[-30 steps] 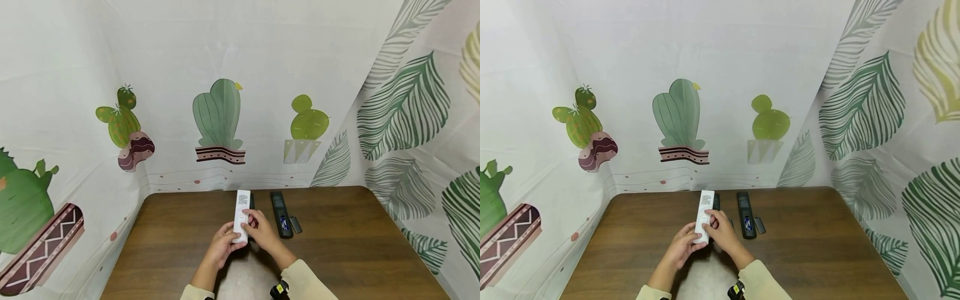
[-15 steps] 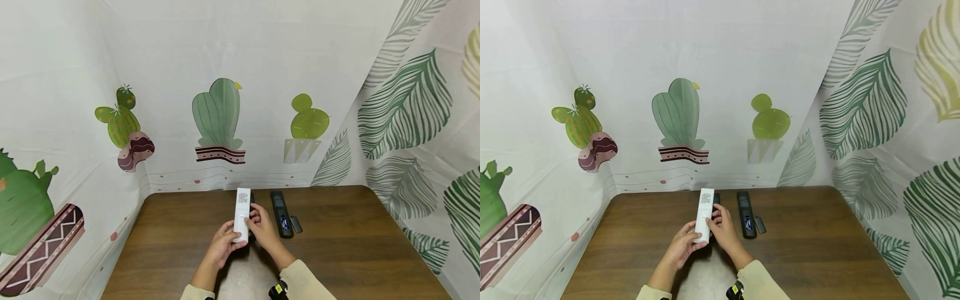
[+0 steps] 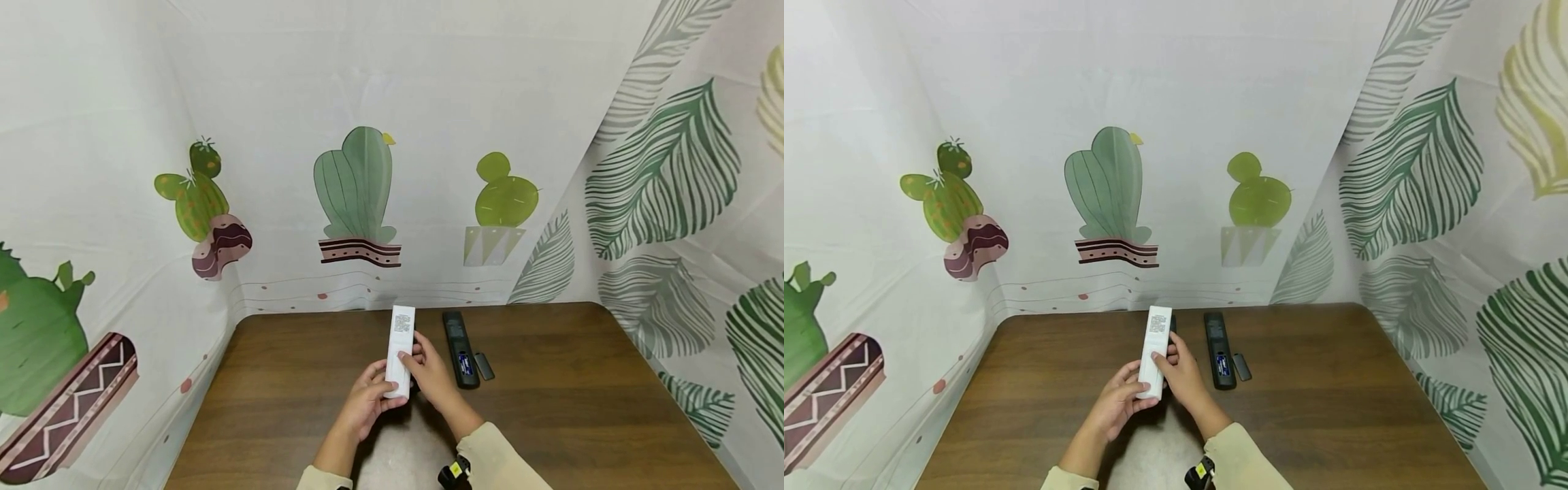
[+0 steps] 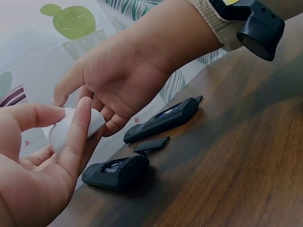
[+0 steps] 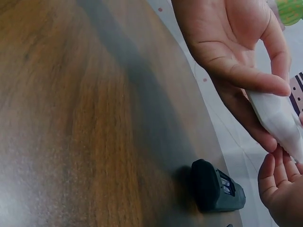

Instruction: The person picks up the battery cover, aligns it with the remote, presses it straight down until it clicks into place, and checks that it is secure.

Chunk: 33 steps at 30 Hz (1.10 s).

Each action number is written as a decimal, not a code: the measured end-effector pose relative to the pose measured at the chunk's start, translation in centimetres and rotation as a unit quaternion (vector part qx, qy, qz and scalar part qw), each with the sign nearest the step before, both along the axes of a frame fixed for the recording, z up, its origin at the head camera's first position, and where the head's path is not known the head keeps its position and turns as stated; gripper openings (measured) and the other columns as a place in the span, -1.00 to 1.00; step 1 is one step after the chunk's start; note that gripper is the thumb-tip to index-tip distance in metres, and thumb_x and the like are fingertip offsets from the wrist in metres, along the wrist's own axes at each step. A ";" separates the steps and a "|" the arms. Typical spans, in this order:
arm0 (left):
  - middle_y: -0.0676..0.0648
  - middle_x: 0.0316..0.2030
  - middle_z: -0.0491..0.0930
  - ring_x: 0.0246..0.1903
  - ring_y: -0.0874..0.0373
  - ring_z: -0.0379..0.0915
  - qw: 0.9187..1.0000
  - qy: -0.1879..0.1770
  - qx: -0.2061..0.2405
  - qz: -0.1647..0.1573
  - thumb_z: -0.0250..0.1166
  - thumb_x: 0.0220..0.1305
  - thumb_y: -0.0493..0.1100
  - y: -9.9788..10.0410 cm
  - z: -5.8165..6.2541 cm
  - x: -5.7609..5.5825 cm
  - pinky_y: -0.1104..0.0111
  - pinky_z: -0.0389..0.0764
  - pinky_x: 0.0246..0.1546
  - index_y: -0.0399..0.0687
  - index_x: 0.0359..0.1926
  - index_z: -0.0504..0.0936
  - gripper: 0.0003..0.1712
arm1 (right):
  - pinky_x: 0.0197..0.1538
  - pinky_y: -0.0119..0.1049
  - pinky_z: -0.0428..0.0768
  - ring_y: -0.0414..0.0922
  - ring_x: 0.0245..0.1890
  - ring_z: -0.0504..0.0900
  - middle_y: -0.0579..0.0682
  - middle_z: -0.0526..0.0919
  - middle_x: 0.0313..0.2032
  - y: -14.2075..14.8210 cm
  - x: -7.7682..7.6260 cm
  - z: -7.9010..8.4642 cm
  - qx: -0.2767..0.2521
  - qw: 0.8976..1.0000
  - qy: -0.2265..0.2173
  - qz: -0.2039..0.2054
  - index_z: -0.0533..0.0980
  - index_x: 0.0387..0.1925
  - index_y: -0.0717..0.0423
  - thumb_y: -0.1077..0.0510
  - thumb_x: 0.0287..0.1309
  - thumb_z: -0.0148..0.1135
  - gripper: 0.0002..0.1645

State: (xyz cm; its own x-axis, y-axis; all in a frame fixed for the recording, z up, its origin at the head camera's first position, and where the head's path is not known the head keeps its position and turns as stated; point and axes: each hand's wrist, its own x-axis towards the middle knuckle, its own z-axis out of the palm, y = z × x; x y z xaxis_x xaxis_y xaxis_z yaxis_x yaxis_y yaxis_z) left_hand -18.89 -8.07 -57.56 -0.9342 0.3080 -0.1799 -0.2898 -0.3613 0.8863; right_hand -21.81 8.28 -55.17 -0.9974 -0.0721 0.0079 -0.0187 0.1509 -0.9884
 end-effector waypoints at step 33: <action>-0.10 0.07 0.61 -0.10 0.06 0.66 1.000 -0.003 0.003 -0.006 0.16 0.27 -0.43 0.1 0.0 0.1 0.28 0.76 -0.12 -0.26 0.41 0.17 -0.30 | -0.27 -0.36 0.59 -0.16 -0.21 0.55 0.20 0.61 -0.06 -0.1 -0.3 -0.6 -0.055 0.998 -0.013 0.004 0.18 0.50 0.13 0.16 0.34 0.25 -0.22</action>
